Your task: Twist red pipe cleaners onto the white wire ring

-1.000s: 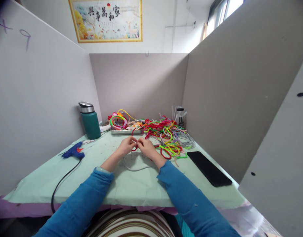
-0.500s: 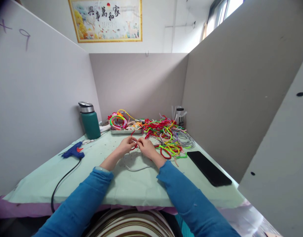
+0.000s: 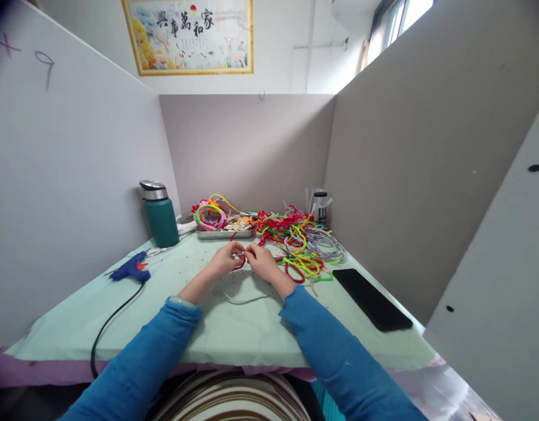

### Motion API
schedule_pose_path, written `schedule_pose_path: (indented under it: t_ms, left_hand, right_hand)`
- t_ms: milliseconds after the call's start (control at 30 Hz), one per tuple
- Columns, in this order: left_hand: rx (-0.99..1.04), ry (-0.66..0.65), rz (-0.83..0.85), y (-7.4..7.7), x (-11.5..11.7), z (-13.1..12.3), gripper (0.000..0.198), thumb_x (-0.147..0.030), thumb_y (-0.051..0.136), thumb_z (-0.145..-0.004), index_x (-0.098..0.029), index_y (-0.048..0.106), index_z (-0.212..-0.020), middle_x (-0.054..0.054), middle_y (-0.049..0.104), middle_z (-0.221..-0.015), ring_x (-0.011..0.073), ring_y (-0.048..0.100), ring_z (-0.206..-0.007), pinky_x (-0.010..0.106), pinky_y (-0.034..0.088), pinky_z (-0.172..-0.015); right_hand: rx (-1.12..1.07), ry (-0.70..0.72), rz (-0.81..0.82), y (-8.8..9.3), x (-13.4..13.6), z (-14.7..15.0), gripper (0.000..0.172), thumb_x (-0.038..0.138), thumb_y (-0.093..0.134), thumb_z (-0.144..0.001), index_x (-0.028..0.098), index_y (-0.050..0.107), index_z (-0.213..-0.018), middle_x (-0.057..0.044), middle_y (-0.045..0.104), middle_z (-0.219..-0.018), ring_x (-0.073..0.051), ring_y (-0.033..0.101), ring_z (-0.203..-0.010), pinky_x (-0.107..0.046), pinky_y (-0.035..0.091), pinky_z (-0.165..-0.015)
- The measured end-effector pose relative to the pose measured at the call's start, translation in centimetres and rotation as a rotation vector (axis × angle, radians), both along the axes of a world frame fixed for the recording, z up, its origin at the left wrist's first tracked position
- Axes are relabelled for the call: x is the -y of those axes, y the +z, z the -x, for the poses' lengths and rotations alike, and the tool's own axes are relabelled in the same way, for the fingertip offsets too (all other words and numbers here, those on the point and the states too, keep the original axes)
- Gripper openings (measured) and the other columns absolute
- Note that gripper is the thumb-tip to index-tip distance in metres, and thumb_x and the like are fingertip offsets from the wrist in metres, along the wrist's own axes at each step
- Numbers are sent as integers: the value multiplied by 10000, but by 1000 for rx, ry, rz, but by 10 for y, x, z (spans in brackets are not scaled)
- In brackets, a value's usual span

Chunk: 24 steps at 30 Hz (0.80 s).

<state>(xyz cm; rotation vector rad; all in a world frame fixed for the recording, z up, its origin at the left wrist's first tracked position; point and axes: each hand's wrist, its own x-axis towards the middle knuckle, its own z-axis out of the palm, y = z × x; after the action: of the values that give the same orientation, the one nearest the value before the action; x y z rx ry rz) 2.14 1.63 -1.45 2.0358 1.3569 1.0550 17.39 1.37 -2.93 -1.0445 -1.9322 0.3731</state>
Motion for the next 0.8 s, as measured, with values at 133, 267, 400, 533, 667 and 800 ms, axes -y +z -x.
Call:
schedule_pose_path:
  t_ms: [133,267,400,533,667,800]
  left_hand:
    - [-126,7,-90,2,4,1,261,-118,615,-654,-174,586,-907,21,675,-819,132,595,-737,235,442,-677]
    - [-254,40,-143,3,7,1,285,-194,615,-678,-198,589,-962,5,655,-779,138,576,-704,234,414,-653]
    - [-302,54,-156,3,8,1,251,-256,587,-732,-211,591,-979,13,659,-795,152,589,-745,237,409,-670]
    - [-295,61,-179,0,5,1,208,-257,557,-772,-211,598,-971,38,679,-898,161,604,-817,244,417,-707]
    - [-259,50,-190,-2,1,2,180,-244,557,-780,-202,608,-948,38,687,-883,163,615,-820,248,431,-715]
    - [-199,37,-167,-3,-2,2,150,-227,556,-782,-190,617,-914,35,696,-851,156,625,-792,238,435,-690]
  right_hand:
    - [-1,4,24,-2,-1,0,139,224,457,-825,178,576,-770,-4,606,-700,-139,516,-650,-237,315,-591]
    - [-1,10,31,-2,-2,0,140,234,459,-818,177,572,-758,-3,595,-698,-142,511,-658,-237,314,-590]
    - [-4,14,41,-2,-5,0,138,234,461,-810,173,560,-736,-2,581,-693,-142,499,-659,-240,319,-598]
    - [-50,35,60,-3,-10,-1,139,238,462,-805,172,543,-713,8,561,-672,-133,483,-649,-233,325,-597]
    - [-86,62,81,-6,-15,-3,153,253,474,-803,171,527,-685,13,556,-649,-124,471,-632,-225,321,-584]
    - [-95,74,112,-6,-15,-4,162,252,472,-811,170,528,-683,15,558,-625,-116,468,-603,-219,317,-568]
